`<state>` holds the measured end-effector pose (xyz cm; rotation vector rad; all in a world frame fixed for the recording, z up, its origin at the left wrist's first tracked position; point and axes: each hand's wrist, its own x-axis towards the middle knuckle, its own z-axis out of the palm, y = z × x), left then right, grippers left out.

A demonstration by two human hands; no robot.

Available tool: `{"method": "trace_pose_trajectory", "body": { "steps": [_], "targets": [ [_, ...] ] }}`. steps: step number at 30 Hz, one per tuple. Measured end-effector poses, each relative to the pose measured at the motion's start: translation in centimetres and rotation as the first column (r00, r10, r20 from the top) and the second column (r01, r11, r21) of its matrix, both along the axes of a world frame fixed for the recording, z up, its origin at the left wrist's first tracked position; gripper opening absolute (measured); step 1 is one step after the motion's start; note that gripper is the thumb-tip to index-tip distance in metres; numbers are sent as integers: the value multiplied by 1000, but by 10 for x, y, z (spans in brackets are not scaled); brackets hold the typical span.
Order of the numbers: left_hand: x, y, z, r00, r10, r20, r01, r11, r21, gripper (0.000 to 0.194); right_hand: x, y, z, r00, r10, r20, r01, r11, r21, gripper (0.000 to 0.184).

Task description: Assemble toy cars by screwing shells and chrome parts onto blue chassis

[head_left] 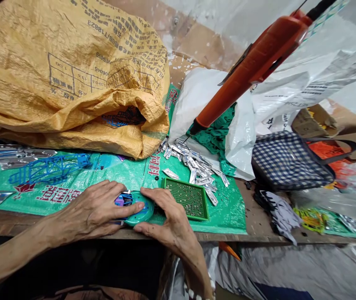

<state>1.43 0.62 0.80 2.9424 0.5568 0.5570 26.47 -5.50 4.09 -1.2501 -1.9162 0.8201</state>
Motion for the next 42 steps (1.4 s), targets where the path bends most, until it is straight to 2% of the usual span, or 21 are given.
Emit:
{"method": "trace_pose_trajectory", "body": {
  "steps": [7, 16, 21, 24, 27, 30, 32, 33, 34, 35, 36, 37, 39, 40, 42],
  "targets": [
    [0, 1, -1, 1000, 7, 16, -7, 1000, 2, 73, -1, -4, -3, 1000, -28, 9, 29, 999, -46, 71],
    [1, 1, 2, 1000, 2, -8, -2, 998, 61, 70, -1, 6, 12, 999, -20, 49, 29, 982, -185, 71],
    [3, 2, 6, 1000, 7, 9, -7, 998, 65, 67, 0, 5, 7, 996, -38, 78, 54, 972, -227, 74],
    [3, 2, 4, 999, 4, 47, -7, 997, 73, 63, -1, -4, 2, 997, -36, 62, 46, 986, -162, 73],
    [3, 3, -4, 995, 11, 103, -18, 997, 70, 57, -6, -18, 2, 991, -133, -4, 133, 991, 8, 68],
    [1, 2, -10, 982, 49, 184, -42, 998, -44, 56, -10, -34, 5, 949, -303, -85, 307, 950, 48, 50],
    [0, -1, -7, 959, 147, 242, -75, 956, -284, 54, -12, -41, 6, 911, -390, -132, 400, 915, 54, 35],
    [0, -4, -3, 940, 217, 263, -77, 886, -457, 53, -12, -43, 7, 896, -417, -153, 431, 900, 70, 31],
    [1, -8, 2, 919, 289, 269, -51, 763, -644, 54, -12, -44, 7, 884, -434, -174, 453, 887, 88, 29],
    [2, -14, 7, 892, 358, 276, 14, 589, -808, 57, -12, -43, 8, 877, -441, -192, 464, 881, 94, 30],
    [4, -20, 12, 868, 417, 270, 111, 368, -923, 61, -13, -42, 10, 872, -440, -213, 465, 881, 85, 32],
    [7, -28, 16, 842, 468, 266, 234, 126, -964, 67, -13, -39, 12, 870, -431, -238, 456, 888, 61, 36],
    [13, -44, 19, 783, 605, 148, 405, -315, -858, 64, -15, -33, 19, 874, -387, -293, 398, 917, -26, 43],
    [17, -52, 18, 752, 655, 79, 461, -437, -772, 59, -16, -29, 22, 872, -365, -325, 355, 930, -92, 43],
    [23, -64, 13, 749, 662, -21, 496, -582, -644, 56, -19, -23, 27, 847, -351, -400, 269, 931, -247, 35]
  ]
}}
